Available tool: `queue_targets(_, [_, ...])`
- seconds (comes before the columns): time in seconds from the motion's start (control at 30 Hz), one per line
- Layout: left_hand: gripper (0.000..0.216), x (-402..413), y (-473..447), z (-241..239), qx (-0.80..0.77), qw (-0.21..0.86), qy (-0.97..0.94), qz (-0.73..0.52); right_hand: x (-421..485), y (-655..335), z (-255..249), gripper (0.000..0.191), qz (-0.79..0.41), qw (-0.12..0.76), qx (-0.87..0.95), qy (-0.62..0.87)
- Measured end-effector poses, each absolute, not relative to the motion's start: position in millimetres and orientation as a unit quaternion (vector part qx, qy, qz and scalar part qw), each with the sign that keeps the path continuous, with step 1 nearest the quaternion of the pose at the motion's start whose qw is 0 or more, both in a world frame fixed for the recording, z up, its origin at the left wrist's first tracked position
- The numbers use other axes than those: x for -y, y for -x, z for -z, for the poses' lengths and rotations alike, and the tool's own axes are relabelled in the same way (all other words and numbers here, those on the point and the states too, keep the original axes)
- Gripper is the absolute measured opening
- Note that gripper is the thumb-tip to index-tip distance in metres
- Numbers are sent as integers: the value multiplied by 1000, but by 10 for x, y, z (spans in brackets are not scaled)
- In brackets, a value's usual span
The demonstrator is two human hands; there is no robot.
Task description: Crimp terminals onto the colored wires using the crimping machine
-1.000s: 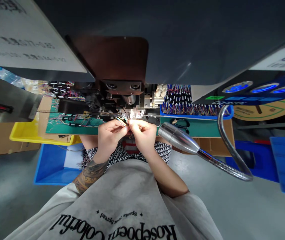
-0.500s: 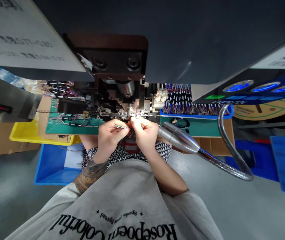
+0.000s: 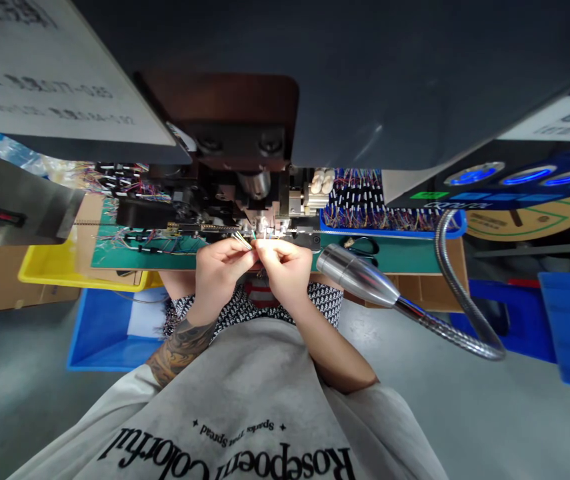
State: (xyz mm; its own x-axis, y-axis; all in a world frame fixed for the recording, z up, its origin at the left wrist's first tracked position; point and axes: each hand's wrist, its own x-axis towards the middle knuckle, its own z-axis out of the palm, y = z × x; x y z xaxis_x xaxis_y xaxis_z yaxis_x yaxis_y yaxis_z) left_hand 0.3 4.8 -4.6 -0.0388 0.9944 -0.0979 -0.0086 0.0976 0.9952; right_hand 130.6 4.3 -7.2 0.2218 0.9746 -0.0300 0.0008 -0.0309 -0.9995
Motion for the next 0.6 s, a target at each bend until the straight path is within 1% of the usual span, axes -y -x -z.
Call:
queue_targets(0.1, [14,-49,-10,41,-528,526,-460,-483,-32,-1316,45,24,-433,549,446,558])
queue_targets(0.2, [16,-51,-24,27,-519,534,-455,-488,-45,-1320,11,36,-409,560,440,571])
queue_targets(0.27, [19,-56,-34,23,-515,532,-456,-494,-62,-1320,8,41,-405,561,437,575])
queue_targets(0.43, [19,-68,-27,27,-511,521,-468,-499,-88,-1313,70,31,-429,549,425,577])
queue_targets(0.6, [16,-63,11,31,-520,511,-475,-493,-89,-1311,74,37,-421,551,425,582])
